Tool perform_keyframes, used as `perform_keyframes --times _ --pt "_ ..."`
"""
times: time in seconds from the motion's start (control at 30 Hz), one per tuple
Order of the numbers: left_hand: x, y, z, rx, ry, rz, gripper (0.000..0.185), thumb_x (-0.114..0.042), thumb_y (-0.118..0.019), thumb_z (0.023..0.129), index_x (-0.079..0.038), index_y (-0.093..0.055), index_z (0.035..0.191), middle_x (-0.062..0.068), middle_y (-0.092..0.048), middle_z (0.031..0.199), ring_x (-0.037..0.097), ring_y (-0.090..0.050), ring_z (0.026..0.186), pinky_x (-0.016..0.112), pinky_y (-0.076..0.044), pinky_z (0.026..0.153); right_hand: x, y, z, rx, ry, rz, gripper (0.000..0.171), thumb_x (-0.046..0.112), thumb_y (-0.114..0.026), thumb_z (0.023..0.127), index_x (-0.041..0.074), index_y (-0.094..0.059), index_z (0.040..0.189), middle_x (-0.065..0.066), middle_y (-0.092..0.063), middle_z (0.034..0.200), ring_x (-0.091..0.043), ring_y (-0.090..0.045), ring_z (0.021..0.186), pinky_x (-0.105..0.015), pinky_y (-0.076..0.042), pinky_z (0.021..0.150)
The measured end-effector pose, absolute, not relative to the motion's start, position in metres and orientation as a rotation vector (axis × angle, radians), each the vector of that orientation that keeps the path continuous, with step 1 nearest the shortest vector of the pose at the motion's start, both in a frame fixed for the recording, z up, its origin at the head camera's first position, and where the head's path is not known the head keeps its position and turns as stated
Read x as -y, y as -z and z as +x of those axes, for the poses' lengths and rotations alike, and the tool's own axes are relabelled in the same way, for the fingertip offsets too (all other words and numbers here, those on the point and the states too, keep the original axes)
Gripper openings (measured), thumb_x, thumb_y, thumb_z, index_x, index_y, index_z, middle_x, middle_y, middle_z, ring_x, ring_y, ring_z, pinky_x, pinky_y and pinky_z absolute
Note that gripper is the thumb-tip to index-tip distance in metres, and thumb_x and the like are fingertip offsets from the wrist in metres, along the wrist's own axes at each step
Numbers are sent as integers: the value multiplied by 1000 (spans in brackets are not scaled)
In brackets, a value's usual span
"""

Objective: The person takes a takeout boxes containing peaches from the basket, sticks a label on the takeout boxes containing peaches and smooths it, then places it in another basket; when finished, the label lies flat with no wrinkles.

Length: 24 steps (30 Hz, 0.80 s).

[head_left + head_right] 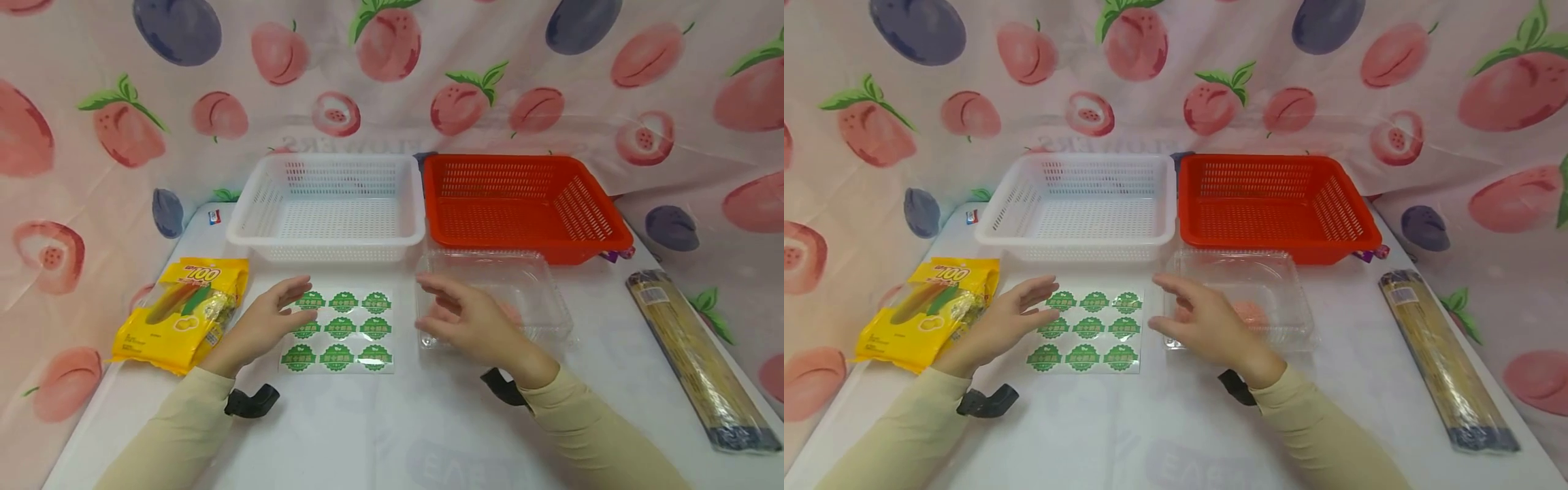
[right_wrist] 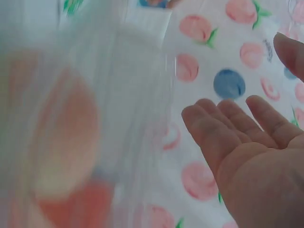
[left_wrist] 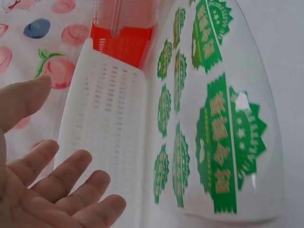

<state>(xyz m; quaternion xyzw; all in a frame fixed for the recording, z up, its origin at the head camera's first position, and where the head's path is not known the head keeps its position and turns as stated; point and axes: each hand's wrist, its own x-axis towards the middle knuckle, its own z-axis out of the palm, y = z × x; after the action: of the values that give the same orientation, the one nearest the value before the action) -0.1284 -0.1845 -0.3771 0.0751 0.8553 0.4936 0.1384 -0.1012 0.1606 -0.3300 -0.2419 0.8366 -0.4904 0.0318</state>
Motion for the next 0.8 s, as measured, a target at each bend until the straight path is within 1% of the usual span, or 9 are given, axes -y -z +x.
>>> perform_keyframes --times 0.1,0.23,0.3,0.43,0.53,0.6,0.8 --pt "192 377 -124 -2473 -1421 170 75 -32 -69 95 -6 -32 155 16 -35 157 38 -31 144 53 -29 114 -138 335 -96 -2509 1537 -791 63 11 -79 86 0 -53 143 -10 -51 147 -26 -50 133 -40 -43 106" --pt "201 378 -120 -2460 -1421 117 75 -30 -69 96 -5 -31 156 18 -31 159 39 -29 145 55 -29 113 -110 345 -93 -2398 1558 -806 66 18 -77 90 3 -48 147 -6 -47 151 -21 -41 140 -43 -39 110" --pt "204 380 -118 -2450 -1415 95 75 -29 -69 96 -5 -30 156 19 -30 159 40 -29 145 55 -30 113 -99 352 -93 -2387 1538 -764 67 24 -75 91 7 -47 149 -3 -46 152 -21 -41 140 -45 -39 110" --pt "210 383 -116 -2428 -1388 76 76 -30 -68 96 -4 -29 156 22 -27 159 44 -27 145 57 -30 112 -84 365 -93 -2431 1470 -660 68 28 -75 90 10 -47 149 -2 -47 152 -22 -41 140 -47 -37 111" --pt "214 385 -114 -2412 -1371 58 77 -31 -69 96 -4 -29 156 23 -25 160 46 -26 144 57 -30 112 -77 376 -94 -2464 1413 -627 70 27 -75 90 6 -46 149 -7 -46 152 -24 -38 142 -46 -33 114" --pt "216 386 -113 -2399 -1371 42 78 -31 -69 96 -5 -29 157 23 -24 161 45 -25 145 56 -30 112 -75 382 -94 -2479 1382 -608 71 27 -75 90 4 -44 149 -9 -46 152 -26 -38 142 -46 -31 115" --pt "217 391 -113 -2339 -1392 28 83 -31 -69 96 -3 -22 158 24 -19 162 40 -23 147 53 -27 114 -73 394 -91 -2472 1362 -550 76 23 -76 88 0 -40 150 -13 -44 153 -29 -37 142 -46 -30 115"
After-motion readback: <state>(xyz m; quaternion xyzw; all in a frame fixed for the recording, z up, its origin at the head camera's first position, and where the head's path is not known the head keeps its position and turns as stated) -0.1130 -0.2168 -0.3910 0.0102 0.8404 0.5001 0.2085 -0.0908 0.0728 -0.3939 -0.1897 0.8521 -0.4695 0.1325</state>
